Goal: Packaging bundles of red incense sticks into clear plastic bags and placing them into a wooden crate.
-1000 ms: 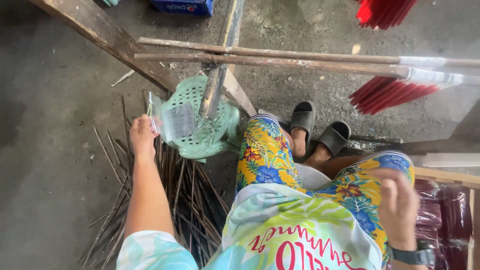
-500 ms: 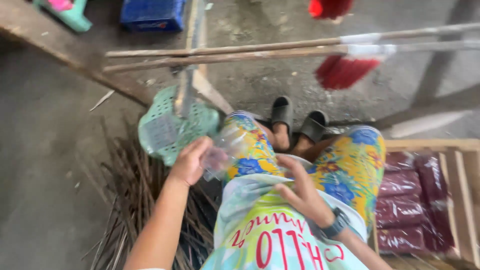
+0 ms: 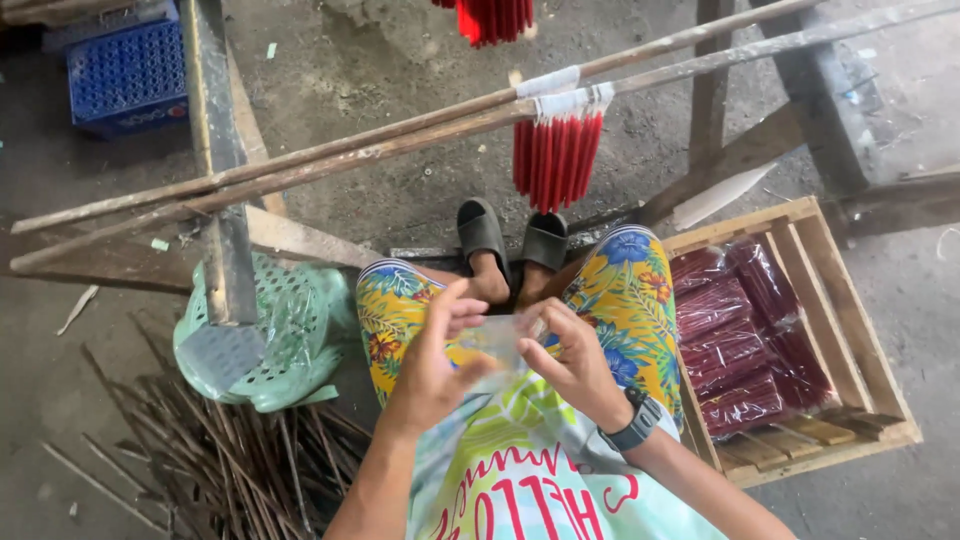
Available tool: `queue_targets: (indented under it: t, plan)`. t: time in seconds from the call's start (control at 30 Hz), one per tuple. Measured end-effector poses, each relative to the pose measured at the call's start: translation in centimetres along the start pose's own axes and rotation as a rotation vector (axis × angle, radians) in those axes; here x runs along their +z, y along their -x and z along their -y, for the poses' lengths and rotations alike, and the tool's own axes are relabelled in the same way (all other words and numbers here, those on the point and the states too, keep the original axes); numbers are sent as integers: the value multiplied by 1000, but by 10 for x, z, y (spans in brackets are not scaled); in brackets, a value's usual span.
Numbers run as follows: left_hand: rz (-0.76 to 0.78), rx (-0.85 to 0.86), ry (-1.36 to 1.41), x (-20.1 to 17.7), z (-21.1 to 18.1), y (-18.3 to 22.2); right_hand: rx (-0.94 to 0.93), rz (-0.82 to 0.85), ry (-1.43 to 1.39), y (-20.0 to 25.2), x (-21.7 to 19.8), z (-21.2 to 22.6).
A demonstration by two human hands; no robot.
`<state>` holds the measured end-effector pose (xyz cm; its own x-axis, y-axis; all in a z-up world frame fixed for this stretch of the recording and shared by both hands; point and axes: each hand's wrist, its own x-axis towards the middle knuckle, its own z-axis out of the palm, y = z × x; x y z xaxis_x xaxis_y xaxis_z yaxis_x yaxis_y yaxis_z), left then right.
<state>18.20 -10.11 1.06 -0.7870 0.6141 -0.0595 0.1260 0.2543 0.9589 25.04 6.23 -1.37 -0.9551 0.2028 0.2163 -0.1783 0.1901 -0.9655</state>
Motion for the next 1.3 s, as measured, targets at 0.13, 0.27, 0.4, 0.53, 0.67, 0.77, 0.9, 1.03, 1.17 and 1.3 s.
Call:
queue_targets:
  t: [0.13, 0.27, 0.4, 0.53, 0.67, 0.77, 0.9, 1.03, 1.17, 1.3]
  plan:
    - [24, 31, -249, 9, 6, -4, -55, 26, -40, -4, 0, 2]
    - [-69, -47, -37, -1, 24, -12, 51, 22, -92, 3, -12, -16]
    - [-110, -152, 88, -20, 24, -12, 56, 311, 166, -1, -25, -9]
    - [-104, -87, 159, -38, 17, -12, 95, 379, 81, -2, -33, -8]
    - [-172, -91, 225, -42, 27, -9, 273, 252, -220, 6, -33, -19]
    - [-253, -140, 254, -41, 27, -5, 372, 175, -384, 5, -29, -19]
    - [-396, -144, 132, -42, 42, -4, 464, 77, -584, 5, -23, -25]
    - [-458, -139, -17, -40, 53, -7, 487, -6, -634, 8, -15, -33]
    - [-673, 137, -482, -28, 39, -9, 463, -141, -592, 12, -9, -41]
    - [-474, 289, -307, 11, 14, 0, 478, -221, -499, 15, -6, -45]
